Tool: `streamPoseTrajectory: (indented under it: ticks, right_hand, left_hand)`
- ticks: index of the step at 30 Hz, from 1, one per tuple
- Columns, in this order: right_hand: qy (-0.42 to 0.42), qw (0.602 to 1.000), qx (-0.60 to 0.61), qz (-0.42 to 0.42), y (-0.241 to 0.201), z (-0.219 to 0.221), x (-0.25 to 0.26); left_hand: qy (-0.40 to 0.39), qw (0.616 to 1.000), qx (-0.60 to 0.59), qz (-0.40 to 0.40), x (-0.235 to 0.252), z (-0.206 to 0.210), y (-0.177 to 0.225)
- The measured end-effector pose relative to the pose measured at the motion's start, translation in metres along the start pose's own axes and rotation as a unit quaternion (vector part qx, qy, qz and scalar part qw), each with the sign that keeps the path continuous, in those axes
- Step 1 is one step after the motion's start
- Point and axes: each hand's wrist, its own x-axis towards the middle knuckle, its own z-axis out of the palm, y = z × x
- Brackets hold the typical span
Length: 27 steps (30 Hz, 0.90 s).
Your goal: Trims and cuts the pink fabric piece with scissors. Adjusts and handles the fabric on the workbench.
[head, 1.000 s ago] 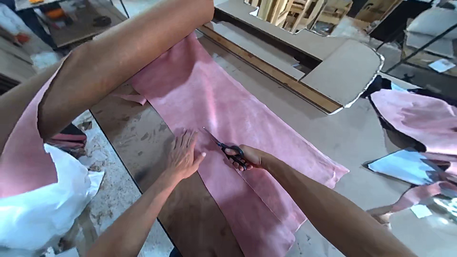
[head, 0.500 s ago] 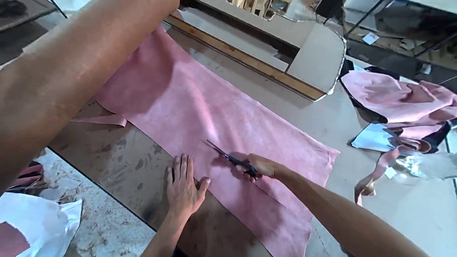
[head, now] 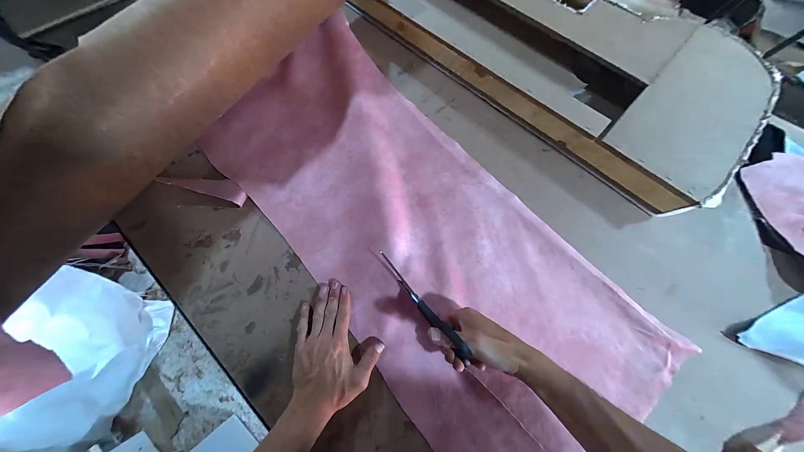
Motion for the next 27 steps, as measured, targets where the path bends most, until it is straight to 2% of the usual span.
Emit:
streamPoseTrajectory:
  ticks: [4,10,16,22,27]
  right_hand:
    - [0.001,1.0,-0.005,0.005,0.005,0.002,0.004]
    - [0.032,0.999,-0.002,-0.034,0.013,0.003,0.01]
    - [0.011,1.0,-0.005,-0.024,-0.012,0.002,0.027]
    - [0.02,0.999,0.019,-0.038,-0.007,0.003,0.036]
    - [-0.008,1.0,0.024,-0.005,-0.034,-0.002,0.042]
  left_hand:
    - [-0.003,1.0,-0.009,-0.002,-0.008,-0.005,0.004]
    - [0.0,1.0,-0.019,-0.011,-0.008,-0.004,0.003]
    - [0.004,0.999,-0.019,-0.034,-0.01,-0.003,0.002]
    - [0.034,0.998,-0.023,-0.053,-0.013,-0.009,0.001]
    - [0.024,0.998,-0.034,-0.047,-0.016,-0.014,0.001]
